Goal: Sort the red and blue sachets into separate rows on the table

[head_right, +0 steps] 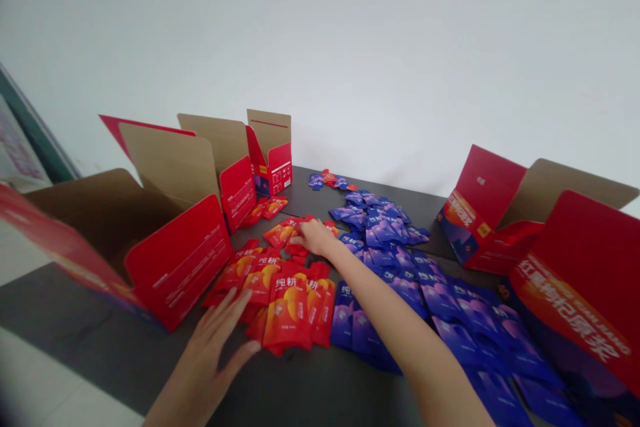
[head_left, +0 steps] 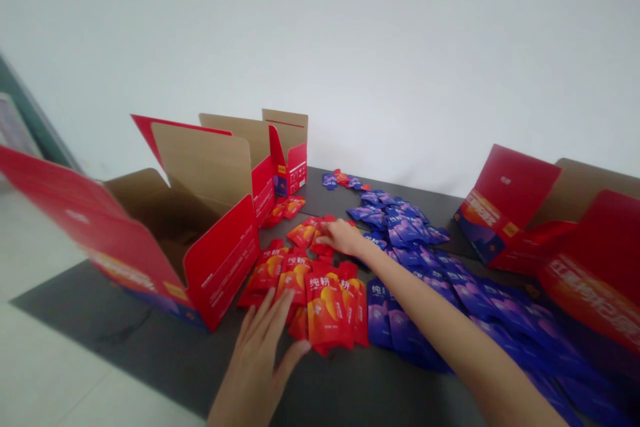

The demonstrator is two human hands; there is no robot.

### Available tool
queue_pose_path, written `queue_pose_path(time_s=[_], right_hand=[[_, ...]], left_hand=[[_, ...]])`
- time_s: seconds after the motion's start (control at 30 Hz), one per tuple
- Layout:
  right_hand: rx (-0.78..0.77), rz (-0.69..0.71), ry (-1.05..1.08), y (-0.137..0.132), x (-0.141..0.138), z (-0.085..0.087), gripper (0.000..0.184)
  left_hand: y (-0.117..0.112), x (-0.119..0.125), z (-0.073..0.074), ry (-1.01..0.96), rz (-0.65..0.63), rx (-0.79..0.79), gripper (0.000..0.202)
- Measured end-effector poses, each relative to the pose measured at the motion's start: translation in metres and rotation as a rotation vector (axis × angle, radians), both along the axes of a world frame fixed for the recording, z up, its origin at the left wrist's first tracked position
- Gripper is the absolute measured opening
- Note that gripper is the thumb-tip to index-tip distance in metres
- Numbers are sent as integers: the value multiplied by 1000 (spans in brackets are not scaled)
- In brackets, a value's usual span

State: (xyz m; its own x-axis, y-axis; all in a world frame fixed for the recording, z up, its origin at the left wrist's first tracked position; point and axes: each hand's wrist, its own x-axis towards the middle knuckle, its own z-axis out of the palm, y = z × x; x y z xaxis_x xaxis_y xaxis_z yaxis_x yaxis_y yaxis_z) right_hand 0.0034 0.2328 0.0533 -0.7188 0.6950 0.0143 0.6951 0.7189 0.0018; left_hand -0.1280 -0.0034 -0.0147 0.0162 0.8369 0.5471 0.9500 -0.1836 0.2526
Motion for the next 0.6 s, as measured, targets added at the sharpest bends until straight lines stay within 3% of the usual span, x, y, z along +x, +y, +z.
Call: queue_pose_path(time_s=[0.07,0.17,0.33,0.4,0.5,0.6], right_hand=[[5,24,87,-1,4,-2,38],[-6,97,255,-4,12,2,38],[-124,135,214,0,16,-1,67],[-150,152,148,2,14,-7,63],[-130,213,135,2,12,-15,41],[-69,189,151,-4,12,-17,29]], left_hand=[[-3,1,-1,28,-41,-14,62],[-1,4,-1,37,-51,-59,52],[5,-3,0,16,-69,-77,43],[6,-7,0,-5,-65,-62,44],[7,-13,2,-21,-25,-48,44],[9,-18,6,17,-44,-62,38]])
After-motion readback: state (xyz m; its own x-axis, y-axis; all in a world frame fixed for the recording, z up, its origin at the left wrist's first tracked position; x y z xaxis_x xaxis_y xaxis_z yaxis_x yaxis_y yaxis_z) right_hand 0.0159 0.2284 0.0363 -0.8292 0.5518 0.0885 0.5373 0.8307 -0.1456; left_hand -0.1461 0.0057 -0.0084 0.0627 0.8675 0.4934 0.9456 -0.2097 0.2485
